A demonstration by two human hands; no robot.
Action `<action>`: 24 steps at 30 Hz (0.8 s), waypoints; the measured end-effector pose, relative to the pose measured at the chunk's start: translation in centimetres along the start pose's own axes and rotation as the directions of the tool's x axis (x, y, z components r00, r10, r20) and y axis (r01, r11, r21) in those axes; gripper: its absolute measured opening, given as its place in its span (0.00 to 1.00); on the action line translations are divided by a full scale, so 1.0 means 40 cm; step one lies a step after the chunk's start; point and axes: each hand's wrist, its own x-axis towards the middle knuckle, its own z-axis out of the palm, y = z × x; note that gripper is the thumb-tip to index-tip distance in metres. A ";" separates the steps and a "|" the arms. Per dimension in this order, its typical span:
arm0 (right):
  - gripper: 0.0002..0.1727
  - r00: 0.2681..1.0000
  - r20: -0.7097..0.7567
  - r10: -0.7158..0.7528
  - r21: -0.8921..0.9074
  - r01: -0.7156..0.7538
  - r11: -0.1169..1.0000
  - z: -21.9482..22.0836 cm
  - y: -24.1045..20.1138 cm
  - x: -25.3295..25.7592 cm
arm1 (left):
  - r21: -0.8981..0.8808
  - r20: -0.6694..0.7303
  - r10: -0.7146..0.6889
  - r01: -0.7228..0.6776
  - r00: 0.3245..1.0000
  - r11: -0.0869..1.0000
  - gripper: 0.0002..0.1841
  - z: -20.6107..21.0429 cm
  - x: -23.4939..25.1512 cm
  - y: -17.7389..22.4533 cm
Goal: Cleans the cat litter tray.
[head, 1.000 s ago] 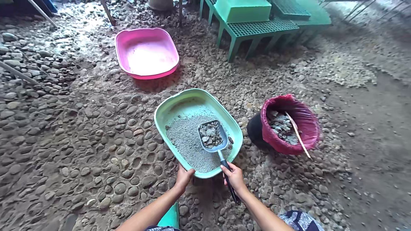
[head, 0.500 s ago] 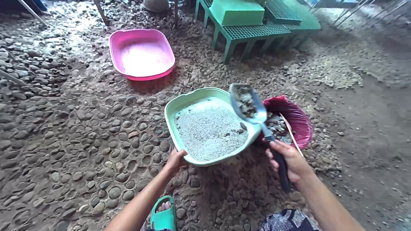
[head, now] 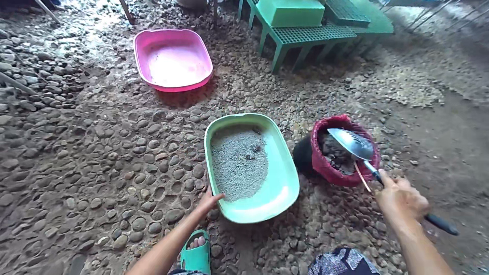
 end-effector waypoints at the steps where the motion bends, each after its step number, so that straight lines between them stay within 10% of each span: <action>1: 0.35 1.000 -0.019 0.022 0.011 -0.022 1.000 -0.008 -0.004 -0.001 | 0.047 -0.026 0.014 -0.013 1.000 0.999 0.46 -0.016 0.016 0.024; 5: 0.34 0.995 -0.091 -0.032 0.278 0.056 0.959 -0.080 -0.045 -0.077 | 0.006 -0.048 0.059 -0.059 0.997 0.998 0.46 -0.064 0.093 0.153; 9: 0.33 0.968 0.166 -0.191 0.841 -0.038 0.540 -0.012 -0.134 -0.274 | -0.041 -0.045 0.025 -0.027 0.999 0.999 0.41 -0.080 0.138 0.174; 11: 0.30 0.829 0.493 -0.266 0.864 -0.427 0.268 0.054 -0.196 -0.399 | -0.056 -0.033 0.089 -0.091 0.995 0.994 0.41 -0.074 0.117 0.160; 14: 0.29 0.502 0.787 -0.358 0.603 -0.747 0.280 0.140 -0.242 -0.543 | -0.041 -0.052 0.170 -0.172 0.984 0.984 0.41 -0.049 0.045 0.129; 16: 0.26 0.406 0.840 -0.360 0.516 -0.803 0.297 0.168 -0.257 -0.589 | -0.034 -0.047 0.217 -0.218 0.975 0.975 0.42 -0.038 -0.014 0.109; 24: 0.19 0.638 0.710 -0.296 0.680 -0.732 0.053 0.122 -0.321 -0.389 | -0.081 -0.043 0.400 -0.402 0.916 0.912 0.39 -0.020 -0.122 0.050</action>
